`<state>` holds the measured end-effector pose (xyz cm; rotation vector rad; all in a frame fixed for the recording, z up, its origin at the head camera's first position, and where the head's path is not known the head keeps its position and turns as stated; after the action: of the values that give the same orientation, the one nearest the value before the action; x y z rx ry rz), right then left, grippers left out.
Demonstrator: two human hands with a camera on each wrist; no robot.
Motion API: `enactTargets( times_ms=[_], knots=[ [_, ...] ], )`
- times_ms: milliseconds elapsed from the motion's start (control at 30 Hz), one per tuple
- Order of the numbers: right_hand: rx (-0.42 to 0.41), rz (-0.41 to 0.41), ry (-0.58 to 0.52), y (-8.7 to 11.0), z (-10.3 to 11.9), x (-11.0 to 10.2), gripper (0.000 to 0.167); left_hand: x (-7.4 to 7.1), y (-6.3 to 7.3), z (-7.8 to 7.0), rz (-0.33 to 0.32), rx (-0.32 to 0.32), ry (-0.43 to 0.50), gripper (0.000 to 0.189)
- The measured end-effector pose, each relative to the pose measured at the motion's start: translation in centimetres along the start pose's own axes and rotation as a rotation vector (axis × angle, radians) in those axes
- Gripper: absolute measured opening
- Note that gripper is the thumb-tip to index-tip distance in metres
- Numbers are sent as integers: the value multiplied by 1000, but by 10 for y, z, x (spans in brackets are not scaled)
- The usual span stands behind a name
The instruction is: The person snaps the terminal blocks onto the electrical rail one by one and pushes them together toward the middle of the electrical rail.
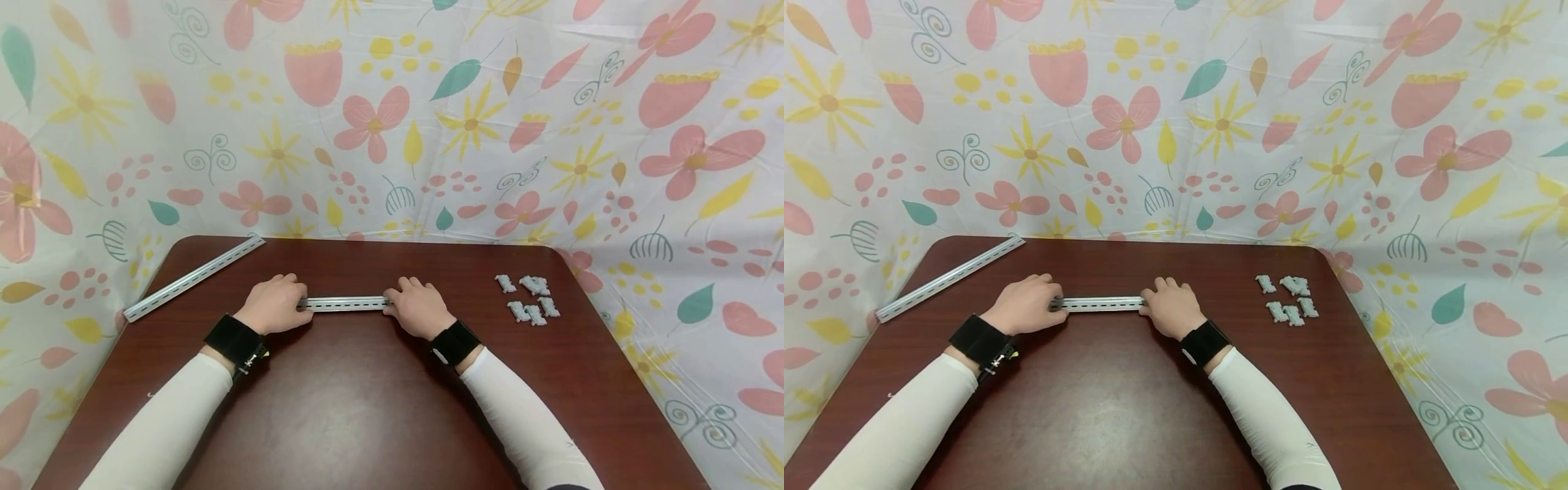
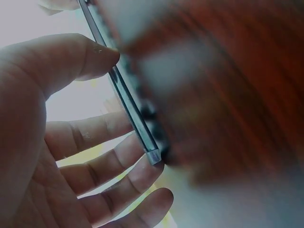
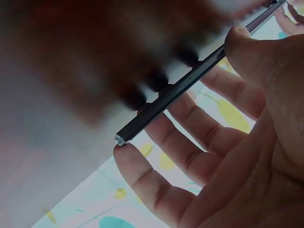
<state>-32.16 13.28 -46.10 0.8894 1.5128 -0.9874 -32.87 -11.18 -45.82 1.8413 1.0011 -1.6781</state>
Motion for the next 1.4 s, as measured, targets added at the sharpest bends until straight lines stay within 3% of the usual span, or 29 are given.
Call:
enactTargets(
  times_ms=[633, 1133, 1400],
  knots=[
    [-47, -114, -20, 25, 1, -6, 35, 3, 4, -7, 0, 38, 3, 27],
    [-32, -89, -42, 24, 1, -4, 35, 5, 5, -6, 15, 43, 8, 27],
    [-21, -44, -61, 24, 0, -4, 33, 5, 7, -8, 17, 91, 40, 21]
  ],
)
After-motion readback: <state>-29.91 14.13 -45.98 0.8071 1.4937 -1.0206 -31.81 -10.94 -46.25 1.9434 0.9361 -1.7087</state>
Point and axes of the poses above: each hand's wrist, its own y-axis away from the middle knuckle, its own x-axis out of the palm, z = x × y, the point moved 9 cm from there along -y, towards the middle knuckle, and after that the axes turned 12 degrees about x, right-handed, at the moved point
